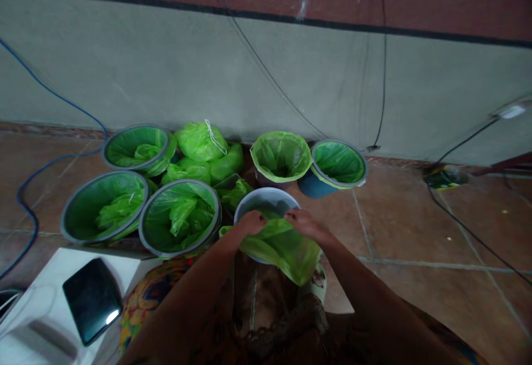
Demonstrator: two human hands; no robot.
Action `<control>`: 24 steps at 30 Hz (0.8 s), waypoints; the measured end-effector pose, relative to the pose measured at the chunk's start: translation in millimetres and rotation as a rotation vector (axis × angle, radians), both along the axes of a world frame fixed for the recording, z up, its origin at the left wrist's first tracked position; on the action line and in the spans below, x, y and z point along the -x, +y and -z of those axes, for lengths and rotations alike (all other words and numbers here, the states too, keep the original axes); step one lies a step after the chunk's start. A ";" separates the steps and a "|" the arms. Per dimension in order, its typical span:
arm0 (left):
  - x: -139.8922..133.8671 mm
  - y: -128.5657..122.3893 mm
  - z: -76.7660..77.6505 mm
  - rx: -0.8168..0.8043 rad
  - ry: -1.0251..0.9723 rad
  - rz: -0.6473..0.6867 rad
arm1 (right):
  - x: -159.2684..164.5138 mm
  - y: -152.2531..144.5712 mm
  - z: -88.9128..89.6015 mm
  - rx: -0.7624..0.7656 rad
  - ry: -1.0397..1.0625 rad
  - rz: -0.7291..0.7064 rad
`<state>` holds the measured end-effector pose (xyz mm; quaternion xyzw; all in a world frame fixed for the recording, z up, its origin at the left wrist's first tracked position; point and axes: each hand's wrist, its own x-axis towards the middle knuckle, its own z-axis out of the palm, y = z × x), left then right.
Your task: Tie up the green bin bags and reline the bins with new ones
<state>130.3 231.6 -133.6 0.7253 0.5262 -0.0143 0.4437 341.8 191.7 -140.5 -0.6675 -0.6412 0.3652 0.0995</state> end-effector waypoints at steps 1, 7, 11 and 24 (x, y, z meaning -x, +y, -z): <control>1.9 2.8 -0.1 0.004 -0.032 0.012 | -3.6 -1.4 3.7 0.009 0.098 0.025; 7.6 20.3 -8.7 -0.029 -0.247 0.068 | -15.3 -5.7 -4.7 -0.002 0.303 0.131; 2.4 19.8 -17.9 -0.240 -0.240 0.044 | -4.1 -0.2 -19.8 -0.156 0.252 0.091; 7.1 15.2 -32.6 -0.354 -0.155 0.040 | 22.9 16.0 -25.1 -0.318 -0.087 0.210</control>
